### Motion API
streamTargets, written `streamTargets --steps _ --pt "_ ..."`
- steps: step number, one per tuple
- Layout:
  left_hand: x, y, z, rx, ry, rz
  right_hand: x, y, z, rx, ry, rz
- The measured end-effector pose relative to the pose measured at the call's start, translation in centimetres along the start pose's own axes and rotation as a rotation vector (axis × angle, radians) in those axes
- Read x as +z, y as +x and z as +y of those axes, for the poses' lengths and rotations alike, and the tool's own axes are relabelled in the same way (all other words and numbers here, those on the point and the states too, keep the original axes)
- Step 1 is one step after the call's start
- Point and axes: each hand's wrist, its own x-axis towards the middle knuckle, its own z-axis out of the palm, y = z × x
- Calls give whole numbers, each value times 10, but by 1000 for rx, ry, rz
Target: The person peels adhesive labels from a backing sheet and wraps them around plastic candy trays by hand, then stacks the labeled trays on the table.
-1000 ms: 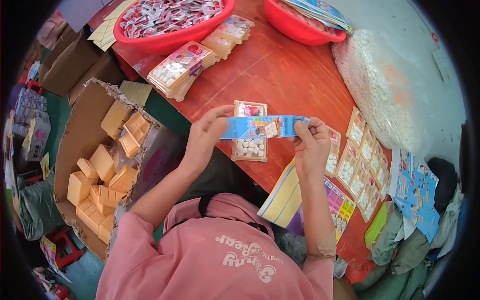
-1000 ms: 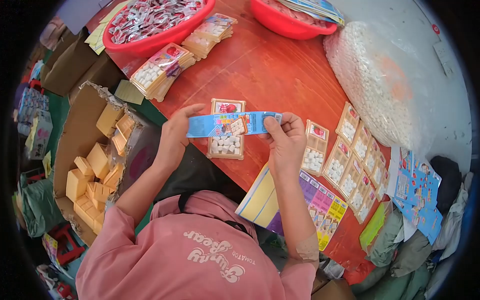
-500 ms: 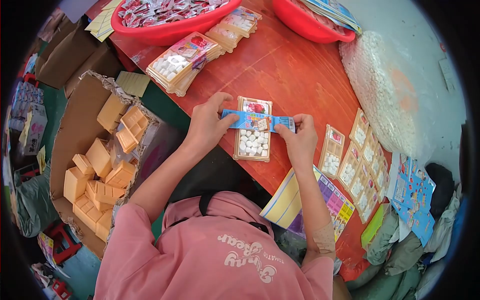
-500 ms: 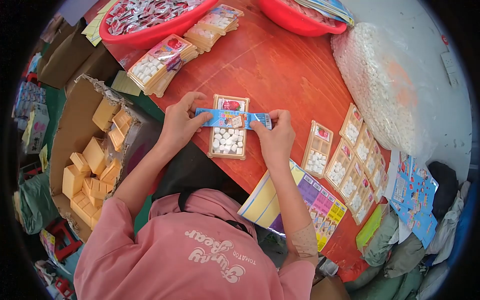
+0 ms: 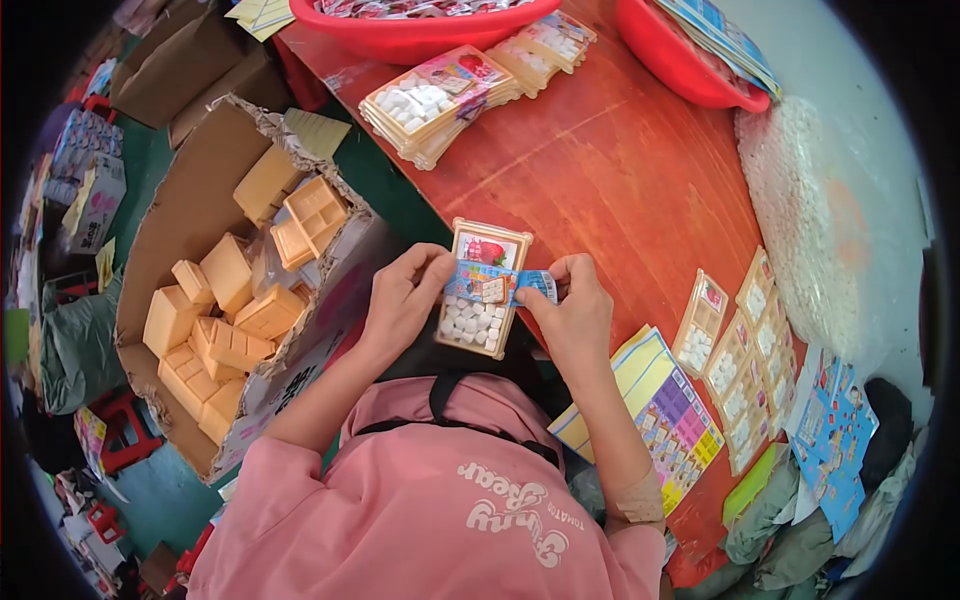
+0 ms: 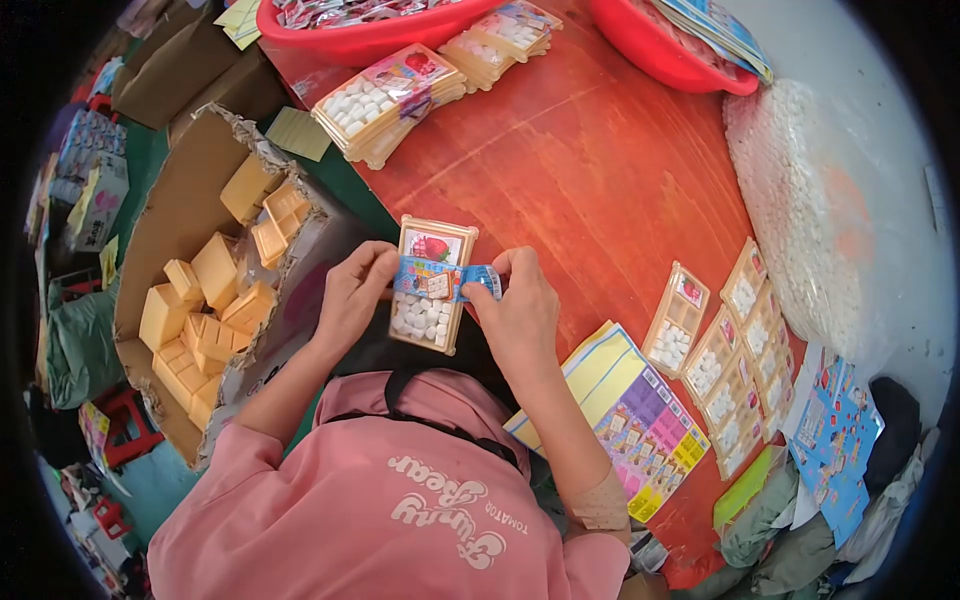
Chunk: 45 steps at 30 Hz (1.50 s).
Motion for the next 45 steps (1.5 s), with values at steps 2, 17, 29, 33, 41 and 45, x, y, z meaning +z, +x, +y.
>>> streamTargets --steps 2,17,29,33,41,45 --pt "2 -3 0 -19 37 -47 -1 0 0 7 -3 -4" --pt "7 -1 3 -344 -753 -160 -2 2 13 83 376 -73" --pt "20 -10 19 -711 -1619 -432 -1 6 -32 275 961 -302" --pt "22 -11 18 -779 -1725 -409 5 4 -36 210 940 -281" --pt "17 -9 22 -825 -1754 -568 8 5 -38 89 813 -137" --pt "8 -2 14 -875 -1597 -606 2 11 -36 146 742 -220"
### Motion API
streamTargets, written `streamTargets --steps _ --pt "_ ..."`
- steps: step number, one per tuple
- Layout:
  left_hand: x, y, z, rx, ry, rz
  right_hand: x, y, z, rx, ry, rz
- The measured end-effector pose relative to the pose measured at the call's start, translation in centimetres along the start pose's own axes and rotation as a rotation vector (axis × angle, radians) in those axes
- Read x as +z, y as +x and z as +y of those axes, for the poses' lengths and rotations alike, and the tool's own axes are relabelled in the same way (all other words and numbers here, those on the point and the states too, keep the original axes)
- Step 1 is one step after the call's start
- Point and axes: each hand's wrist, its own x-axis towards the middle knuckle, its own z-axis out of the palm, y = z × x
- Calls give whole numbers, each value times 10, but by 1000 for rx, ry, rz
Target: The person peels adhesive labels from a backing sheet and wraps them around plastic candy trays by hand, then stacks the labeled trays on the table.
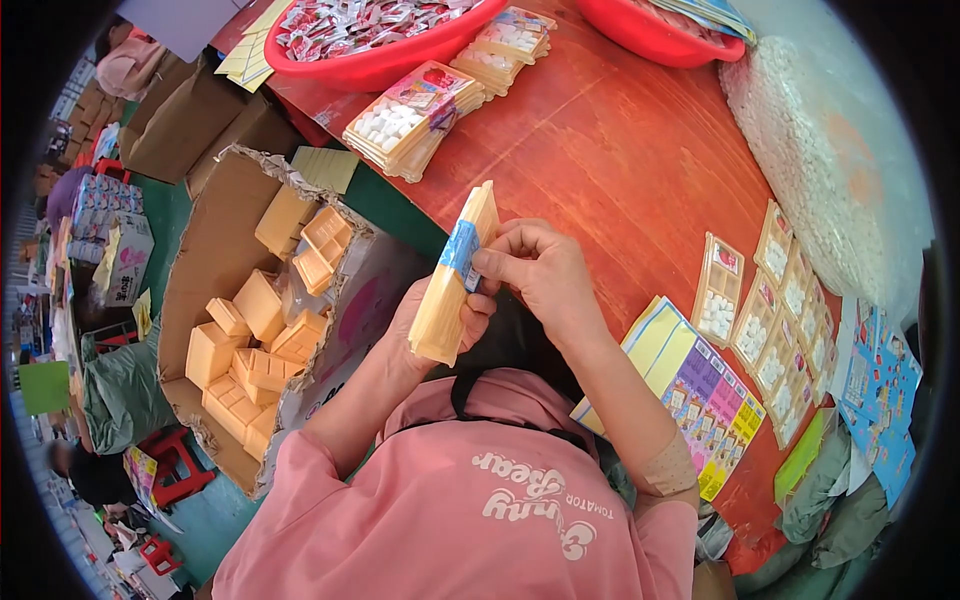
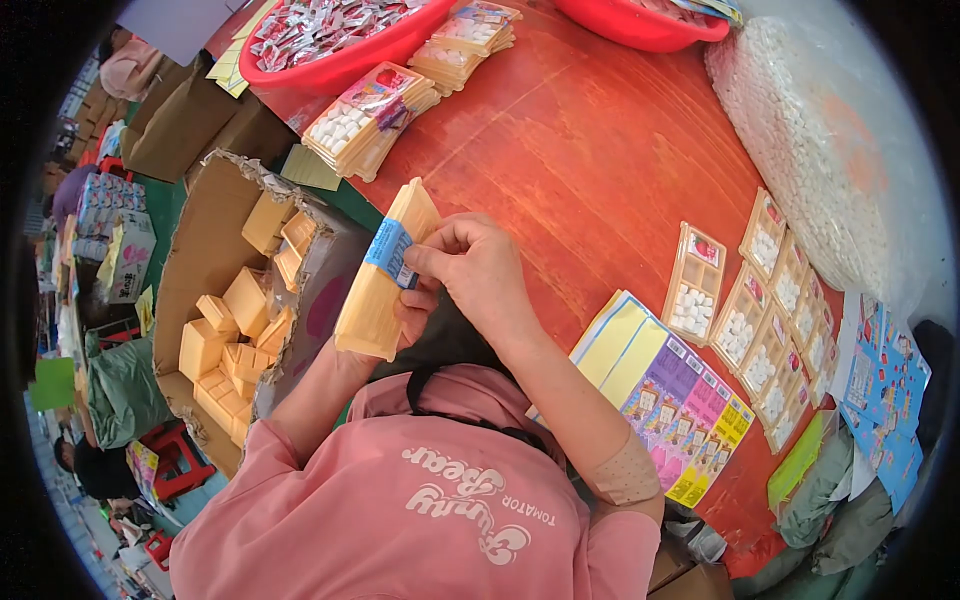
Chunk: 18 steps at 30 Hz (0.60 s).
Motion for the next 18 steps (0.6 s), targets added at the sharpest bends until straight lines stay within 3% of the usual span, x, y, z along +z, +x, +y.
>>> streamTargets --steps 2,4,5,7,10,15,18 --pt "-5 1 13 -11 197 8 -6 5 -4 85 5 6" --pt "24 6 -3 332 498 227 -18 19 24 -149 -85 98" --pt "23 10 0 392 535 220 -24 23 30 -277 -136 137" --pt "31 19 6 504 632 146 -28 5 -10 -16 82 30" --pt "45 41 9 752 707 250 -34 -8 -18 -49 88 -133" --pt "57 83 17 850 824 115 -44 13 -25 -87 -56 -15" --pt "72 91 20 895 857 115 -60 51 -38 -68 242 116"
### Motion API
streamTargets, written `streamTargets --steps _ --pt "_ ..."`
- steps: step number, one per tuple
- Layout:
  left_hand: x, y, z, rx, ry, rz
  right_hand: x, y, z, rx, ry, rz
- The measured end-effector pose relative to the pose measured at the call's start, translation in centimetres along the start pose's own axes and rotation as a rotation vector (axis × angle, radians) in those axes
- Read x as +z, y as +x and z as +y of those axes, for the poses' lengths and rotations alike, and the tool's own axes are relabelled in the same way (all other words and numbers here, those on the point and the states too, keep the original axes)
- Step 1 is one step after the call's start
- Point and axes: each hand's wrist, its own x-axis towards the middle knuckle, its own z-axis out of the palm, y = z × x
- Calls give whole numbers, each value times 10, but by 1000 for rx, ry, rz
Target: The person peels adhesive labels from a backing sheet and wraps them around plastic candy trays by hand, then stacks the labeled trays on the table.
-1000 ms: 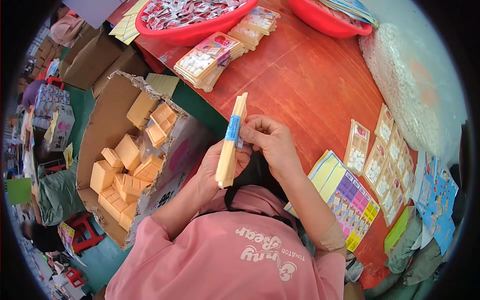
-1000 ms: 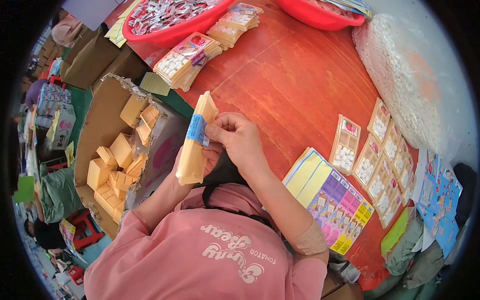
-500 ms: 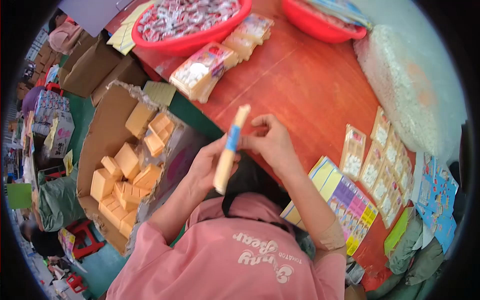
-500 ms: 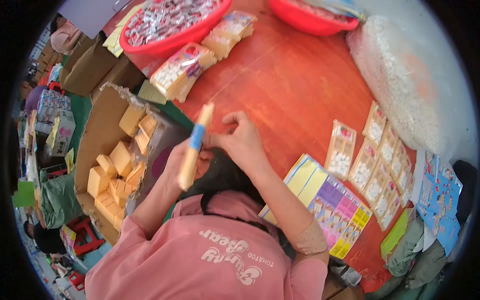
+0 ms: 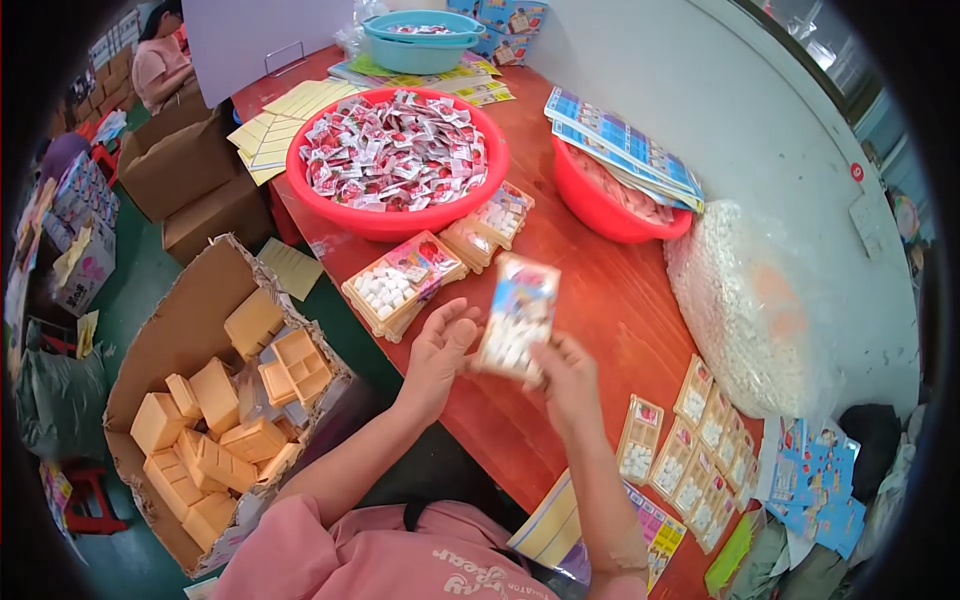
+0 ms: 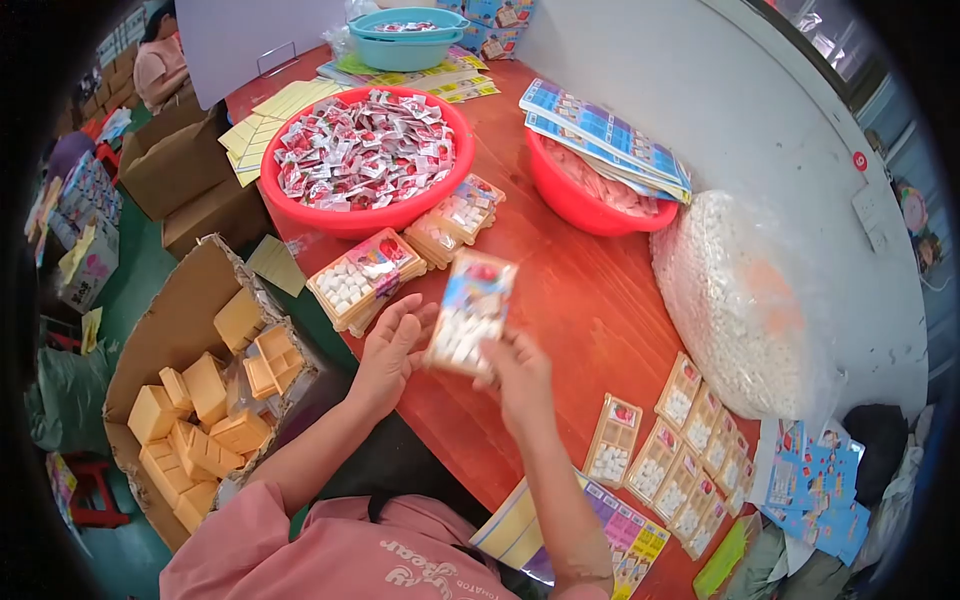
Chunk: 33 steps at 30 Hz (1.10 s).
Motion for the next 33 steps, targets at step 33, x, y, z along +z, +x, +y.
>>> streamTargets --steps 33 --pt "6 32 89 1000 1390 -22 34 205 -16 -99 -278 -35"
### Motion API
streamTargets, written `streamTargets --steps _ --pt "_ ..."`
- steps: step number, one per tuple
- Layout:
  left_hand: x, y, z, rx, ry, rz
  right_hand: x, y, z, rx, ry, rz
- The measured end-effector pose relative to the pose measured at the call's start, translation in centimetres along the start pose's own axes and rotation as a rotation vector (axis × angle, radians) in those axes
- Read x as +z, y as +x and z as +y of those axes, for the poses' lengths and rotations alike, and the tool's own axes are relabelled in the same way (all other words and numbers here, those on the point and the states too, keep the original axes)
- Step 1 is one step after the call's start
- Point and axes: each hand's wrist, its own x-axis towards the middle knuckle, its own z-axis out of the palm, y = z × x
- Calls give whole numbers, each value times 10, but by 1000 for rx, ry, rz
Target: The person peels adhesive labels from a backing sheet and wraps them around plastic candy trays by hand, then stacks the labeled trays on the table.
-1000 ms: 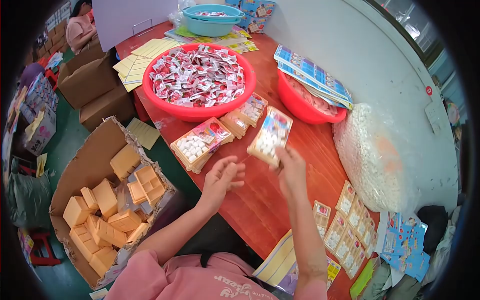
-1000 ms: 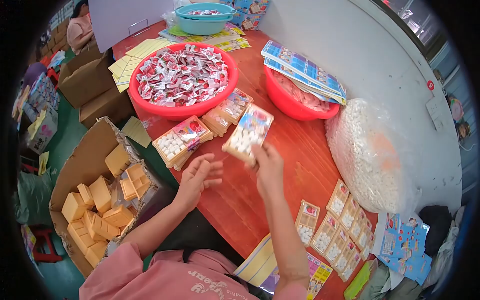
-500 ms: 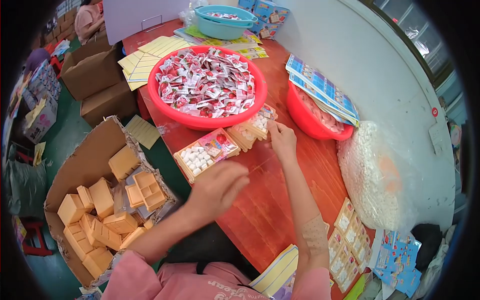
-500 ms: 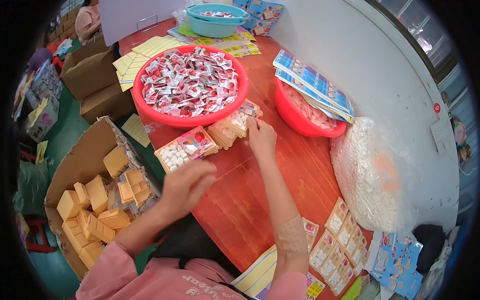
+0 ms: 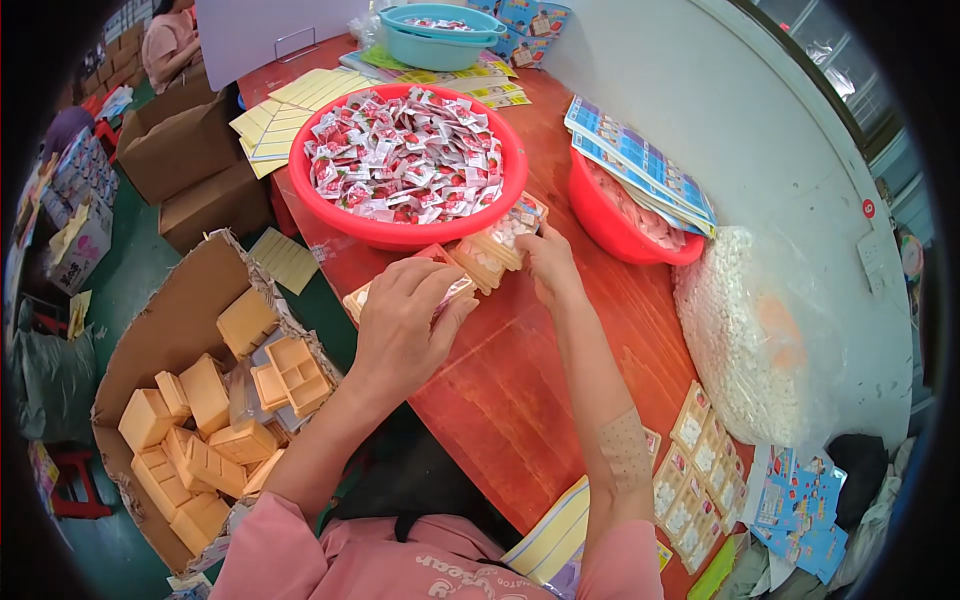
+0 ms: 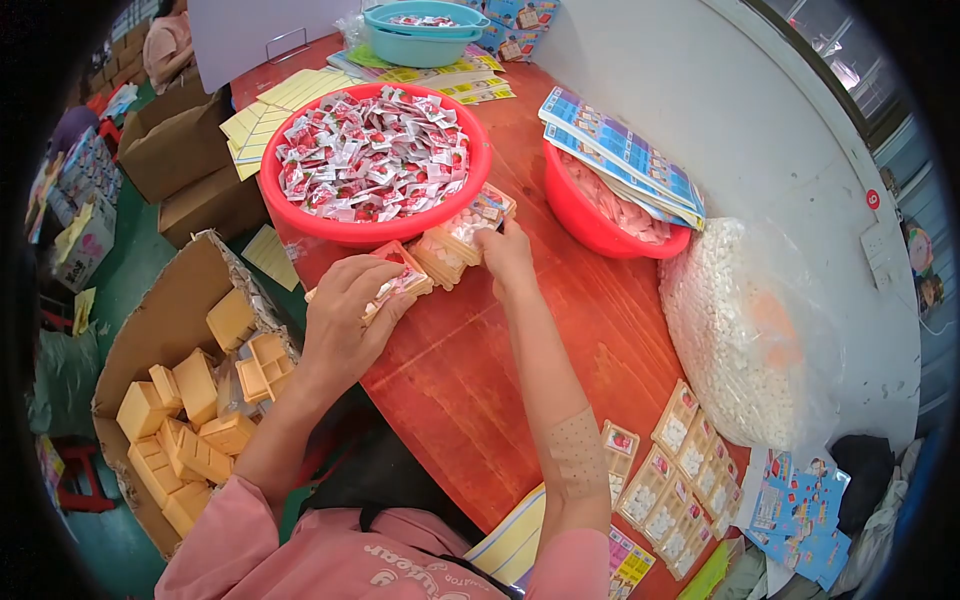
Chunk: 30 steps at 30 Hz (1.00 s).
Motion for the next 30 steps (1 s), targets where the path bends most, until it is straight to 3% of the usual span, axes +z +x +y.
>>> streamTargets --steps 7,9,11,13,16,18,20,24,30 --pt "1 -7 13 6 -5 -20 24 -37 -3 -75 -196 12" --pt "6 -13 24 -27 -26 -50 24 -42 -4 -115 -100 -17" --pt "16 -27 39 -24 -126 -23 20 -58 -22 -121 -284 74" --pt "22 -42 57 -24 -198 -166 8 -51 1 -258 -397 247" --pt "49 -74 80 111 -303 -388 -41 -108 -30 -280 -624 59" --pt "72 -94 99 187 -373 -507 -80 -162 -33 -333 -437 4" --pt "100 -112 118 256 -402 -598 -117 -222 -36 -249 -437 11" --pt "130 -130 152 371 -302 -783 -168 -330 -16 4 -566 232" --pt "139 -148 182 474 -184 -945 -173 -427 76 55 -436 664"
